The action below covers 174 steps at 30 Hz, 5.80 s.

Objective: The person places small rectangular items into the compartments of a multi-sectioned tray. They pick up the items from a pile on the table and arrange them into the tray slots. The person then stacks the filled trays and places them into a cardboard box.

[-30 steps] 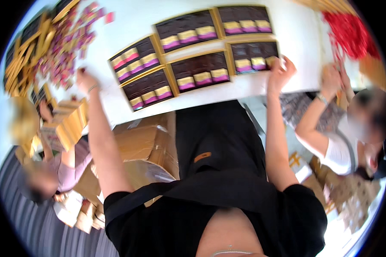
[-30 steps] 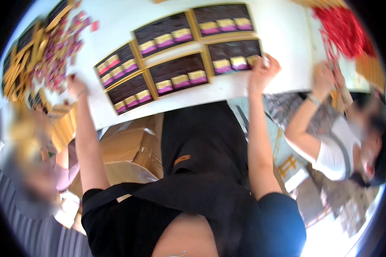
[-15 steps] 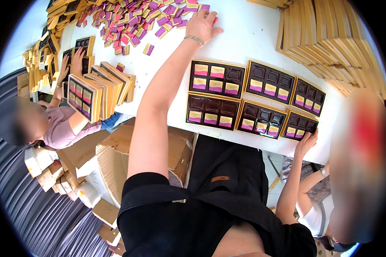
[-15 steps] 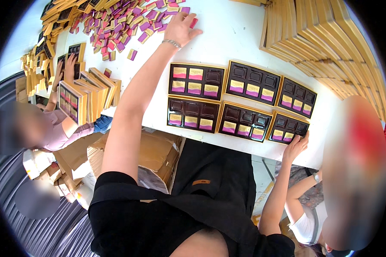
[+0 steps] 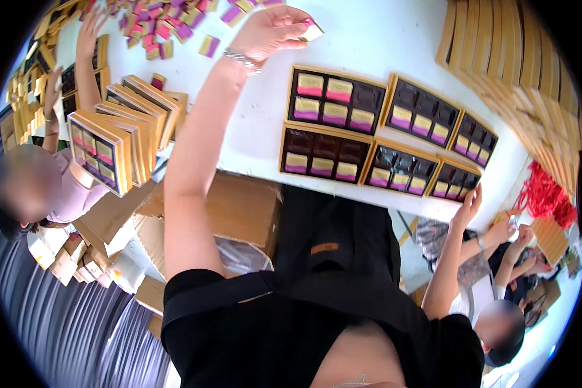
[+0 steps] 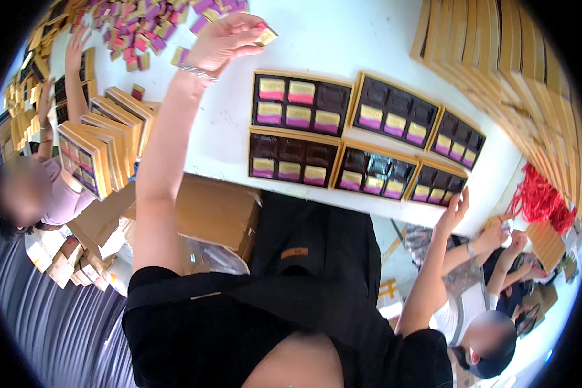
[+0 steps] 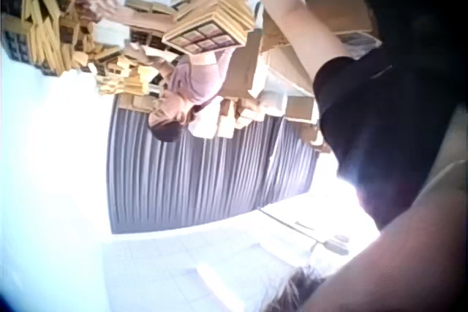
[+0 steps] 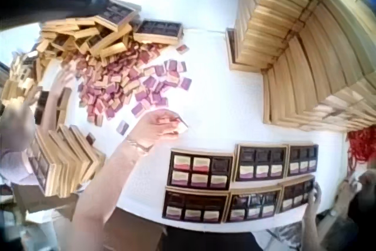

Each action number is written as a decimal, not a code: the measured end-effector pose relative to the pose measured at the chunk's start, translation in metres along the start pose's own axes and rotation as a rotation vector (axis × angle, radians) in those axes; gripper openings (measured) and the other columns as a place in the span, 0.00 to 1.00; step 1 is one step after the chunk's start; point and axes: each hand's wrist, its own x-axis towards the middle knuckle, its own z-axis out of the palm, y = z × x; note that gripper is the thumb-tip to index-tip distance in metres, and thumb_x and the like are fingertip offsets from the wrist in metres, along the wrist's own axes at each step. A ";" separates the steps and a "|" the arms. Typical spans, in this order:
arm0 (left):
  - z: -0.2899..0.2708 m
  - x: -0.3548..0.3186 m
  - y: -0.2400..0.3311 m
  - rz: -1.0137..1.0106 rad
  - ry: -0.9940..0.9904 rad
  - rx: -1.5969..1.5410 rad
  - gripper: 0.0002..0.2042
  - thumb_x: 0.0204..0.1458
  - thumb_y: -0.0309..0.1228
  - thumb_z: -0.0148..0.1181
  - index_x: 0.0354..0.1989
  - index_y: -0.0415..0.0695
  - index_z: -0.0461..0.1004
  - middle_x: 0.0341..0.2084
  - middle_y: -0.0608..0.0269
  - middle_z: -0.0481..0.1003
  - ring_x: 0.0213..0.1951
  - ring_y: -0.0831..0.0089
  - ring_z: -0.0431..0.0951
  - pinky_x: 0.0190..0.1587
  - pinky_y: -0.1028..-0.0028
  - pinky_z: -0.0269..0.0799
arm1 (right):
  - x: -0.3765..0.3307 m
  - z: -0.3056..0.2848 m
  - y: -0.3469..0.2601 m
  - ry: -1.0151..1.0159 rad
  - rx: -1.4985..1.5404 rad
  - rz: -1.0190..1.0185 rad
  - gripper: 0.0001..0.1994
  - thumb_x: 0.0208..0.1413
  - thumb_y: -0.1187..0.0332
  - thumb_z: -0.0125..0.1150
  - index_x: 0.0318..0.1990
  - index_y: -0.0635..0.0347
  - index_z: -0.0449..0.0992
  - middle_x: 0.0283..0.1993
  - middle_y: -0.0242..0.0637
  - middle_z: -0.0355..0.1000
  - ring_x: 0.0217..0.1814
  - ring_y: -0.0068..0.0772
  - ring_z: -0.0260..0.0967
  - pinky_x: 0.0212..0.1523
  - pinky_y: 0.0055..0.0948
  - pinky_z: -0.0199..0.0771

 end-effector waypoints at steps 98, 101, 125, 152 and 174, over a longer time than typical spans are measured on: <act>0.072 -0.021 -0.007 0.066 0.324 -0.102 0.08 0.51 0.31 0.63 0.38 0.45 0.78 0.26 0.56 0.81 0.24 0.75 0.80 0.27 0.77 0.73 | 0.093 0.304 -0.369 -0.583 0.249 -0.408 0.12 0.51 0.67 0.66 0.41 0.63 0.78 0.34 0.40 0.76 0.35 0.34 0.72 0.39 0.30 0.73; 0.109 -0.029 -0.017 0.132 0.407 0.455 0.08 0.49 0.31 0.67 0.34 0.42 0.80 0.28 0.60 0.80 0.28 0.72 0.80 0.28 0.75 0.73 | 0.050 0.246 -0.300 -0.598 0.052 -0.244 0.09 0.55 0.65 0.67 0.35 0.60 0.76 0.27 0.27 0.73 0.29 0.16 0.66 0.31 0.19 0.66; 0.125 -0.064 -0.039 0.301 0.008 1.455 0.44 0.49 0.59 0.57 0.69 0.43 0.56 0.71 0.61 0.51 0.72 0.68 0.49 0.65 0.34 0.44 | -0.003 0.230 -0.272 -0.521 -0.456 -1.094 0.20 0.55 0.57 0.61 0.52 0.58 0.75 0.61 0.35 0.70 0.66 0.38 0.62 0.68 0.59 0.49; -0.017 0.242 0.033 0.773 0.580 1.368 0.07 0.50 0.29 0.54 0.32 0.42 0.77 0.48 0.56 0.77 0.48 0.57 0.76 0.48 0.59 0.72 | 0.101 0.401 -0.352 -0.295 -0.043 -1.000 0.14 0.46 0.80 0.61 0.43 0.67 0.77 0.52 0.45 0.75 0.45 0.41 0.76 0.44 0.32 0.78; -0.017 0.168 0.043 0.305 0.366 1.206 0.16 0.56 0.32 0.48 0.51 0.51 0.75 0.48 0.63 0.78 0.48 0.53 0.78 0.52 0.49 0.72 | 0.098 0.316 -0.311 -0.508 -0.038 -0.947 0.15 0.48 0.79 0.61 0.45 0.59 0.78 0.51 0.36 0.75 0.55 0.43 0.69 0.54 0.37 0.71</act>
